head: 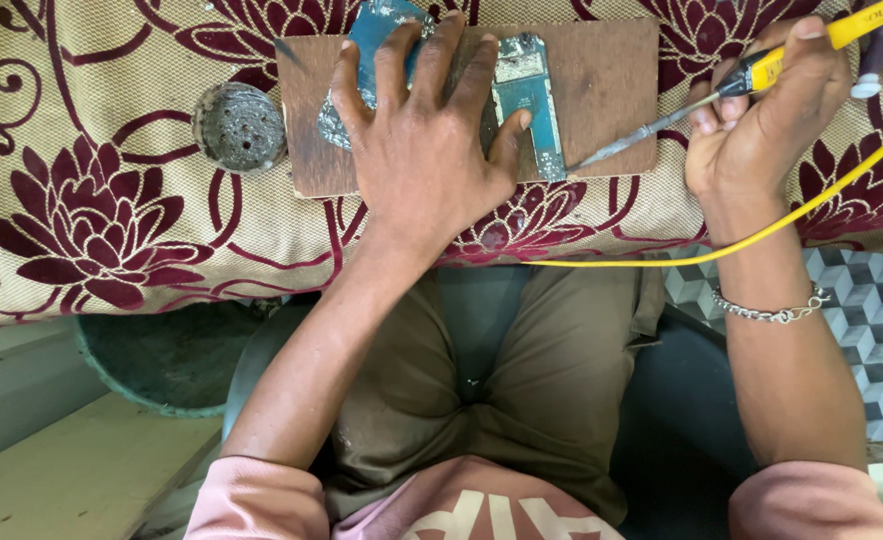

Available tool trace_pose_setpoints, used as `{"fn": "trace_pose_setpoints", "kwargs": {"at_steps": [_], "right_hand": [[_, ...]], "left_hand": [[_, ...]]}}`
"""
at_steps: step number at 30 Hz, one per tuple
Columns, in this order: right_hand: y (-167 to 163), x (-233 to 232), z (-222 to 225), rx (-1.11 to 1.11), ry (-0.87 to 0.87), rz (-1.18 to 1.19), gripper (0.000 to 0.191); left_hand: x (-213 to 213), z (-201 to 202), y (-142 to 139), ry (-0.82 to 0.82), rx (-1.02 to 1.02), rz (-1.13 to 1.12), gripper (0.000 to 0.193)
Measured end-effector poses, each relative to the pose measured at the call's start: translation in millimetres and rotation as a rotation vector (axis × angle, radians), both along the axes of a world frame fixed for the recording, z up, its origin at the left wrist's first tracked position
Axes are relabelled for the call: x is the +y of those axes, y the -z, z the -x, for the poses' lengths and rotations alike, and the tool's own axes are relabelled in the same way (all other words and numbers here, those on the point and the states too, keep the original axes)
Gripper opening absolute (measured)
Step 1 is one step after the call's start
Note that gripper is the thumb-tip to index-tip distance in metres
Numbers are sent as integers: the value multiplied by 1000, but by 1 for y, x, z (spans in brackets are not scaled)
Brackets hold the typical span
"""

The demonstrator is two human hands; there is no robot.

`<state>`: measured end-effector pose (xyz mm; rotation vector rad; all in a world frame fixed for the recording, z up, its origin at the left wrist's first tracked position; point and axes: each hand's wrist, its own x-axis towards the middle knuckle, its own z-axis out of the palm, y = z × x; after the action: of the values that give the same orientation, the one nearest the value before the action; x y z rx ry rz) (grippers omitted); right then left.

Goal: The person uses a soldering iron to apply solder to the edge of a small blue circuit board resting on a wooden board. The person holds the board steady with the left hand and moves the soldering iron along the edge with the right hand.

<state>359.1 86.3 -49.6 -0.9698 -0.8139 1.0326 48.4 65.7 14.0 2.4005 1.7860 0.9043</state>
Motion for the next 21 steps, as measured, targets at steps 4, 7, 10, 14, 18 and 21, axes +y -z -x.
{"fn": "trace_pose_setpoints", "kwargs": {"at_steps": [4, 7, 10, 14, 18, 21], "right_hand": [[0, 0, 1, -2, 0, -9, 48], [-1, 0, 1, 1, -6, -13, 47], [-3, 2, -1, 88, 0, 19, 43], [-2, 2, 0, 71, 2, 37, 44], [-2, 3, 2, 69, 4, 19, 44], [-1, 3, 2, 83, 36, 30, 41]], "left_hand": [[1, 0, 1, 5, 4, -9, 56], [1, 1, 2, 6, 7, -14, 56], [1, 0, 2, 6, 6, -7, 56], [0, 0, 1, 5, 6, 2, 56], [1, 0, 0, 2, 2, 3, 56], [1, 0, 0, 2, 4, 4, 56]]}}
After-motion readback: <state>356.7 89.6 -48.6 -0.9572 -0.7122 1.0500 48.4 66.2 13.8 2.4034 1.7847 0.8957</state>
